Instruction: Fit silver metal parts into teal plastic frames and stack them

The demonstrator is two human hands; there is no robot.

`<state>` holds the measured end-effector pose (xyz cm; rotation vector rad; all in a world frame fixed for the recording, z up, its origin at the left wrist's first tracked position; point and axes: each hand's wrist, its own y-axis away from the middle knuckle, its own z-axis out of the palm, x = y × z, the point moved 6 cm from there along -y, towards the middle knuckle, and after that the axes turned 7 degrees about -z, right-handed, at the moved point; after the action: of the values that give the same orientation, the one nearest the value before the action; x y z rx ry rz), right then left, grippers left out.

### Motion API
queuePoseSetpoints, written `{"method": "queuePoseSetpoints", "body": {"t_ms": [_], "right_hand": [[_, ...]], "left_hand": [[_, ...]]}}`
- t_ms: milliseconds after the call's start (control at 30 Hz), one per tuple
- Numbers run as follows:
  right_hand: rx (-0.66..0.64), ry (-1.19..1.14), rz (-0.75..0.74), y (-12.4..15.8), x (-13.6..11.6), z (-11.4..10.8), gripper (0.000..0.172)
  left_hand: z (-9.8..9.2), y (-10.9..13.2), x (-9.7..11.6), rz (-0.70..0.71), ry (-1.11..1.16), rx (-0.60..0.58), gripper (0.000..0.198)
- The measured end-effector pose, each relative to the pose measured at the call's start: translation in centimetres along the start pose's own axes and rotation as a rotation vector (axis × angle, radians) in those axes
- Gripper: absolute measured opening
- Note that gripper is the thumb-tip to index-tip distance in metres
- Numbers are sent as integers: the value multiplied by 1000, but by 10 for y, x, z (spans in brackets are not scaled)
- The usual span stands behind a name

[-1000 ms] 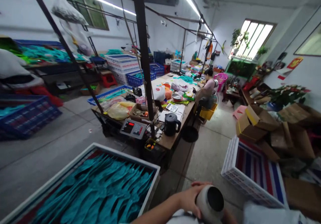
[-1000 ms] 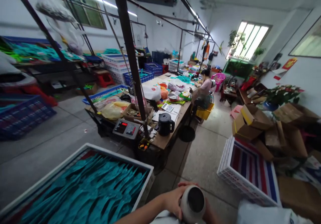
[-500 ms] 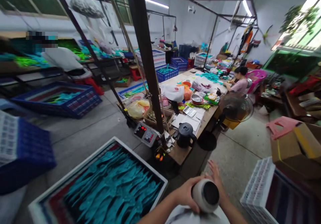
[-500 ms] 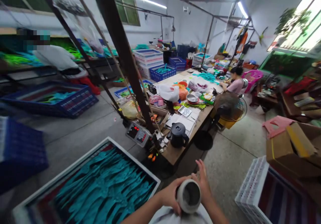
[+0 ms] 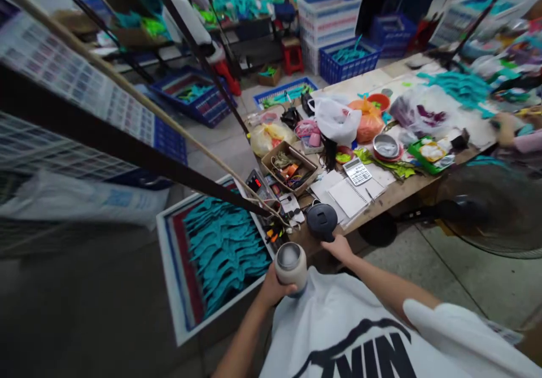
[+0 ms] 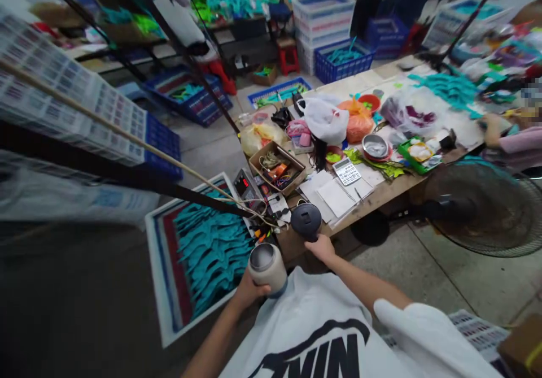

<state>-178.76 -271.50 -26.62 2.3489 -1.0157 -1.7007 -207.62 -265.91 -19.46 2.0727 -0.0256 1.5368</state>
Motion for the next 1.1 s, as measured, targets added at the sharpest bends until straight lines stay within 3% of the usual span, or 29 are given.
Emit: {"method": "queuePoseSetpoints", "body": {"t_ms": [133,267,400,567,700,800,933,1100], "right_hand": [[-124,-40,-12,-6,-4,-1,16],[-142,-40,-86,-10,-21,-21,17],[-158,1,-184,-12,-39,-61,23],[-226,112,-293,4,-75,-131,30],[-303,241,-420,26,-124,-189,34],[-322,339,-431,43,-154,-219,33],[-389,515,-406,62,-181,-237,30],[-450,739,-356,74,-199,-240,31]], "left_hand": [[6,21,-6,-19,35,176,129],[17,28,-17,-59,69,291,120],[28,14,-35,-84,96,292,104],[42,-23,-50,-65,140,340,94],[62,-51,-37,79,24,325,97],[74,-65,-23,167,-73,331,96],[85,-76,-7,237,-182,366,98],[95,-87,9,351,-312,357,99]]}}
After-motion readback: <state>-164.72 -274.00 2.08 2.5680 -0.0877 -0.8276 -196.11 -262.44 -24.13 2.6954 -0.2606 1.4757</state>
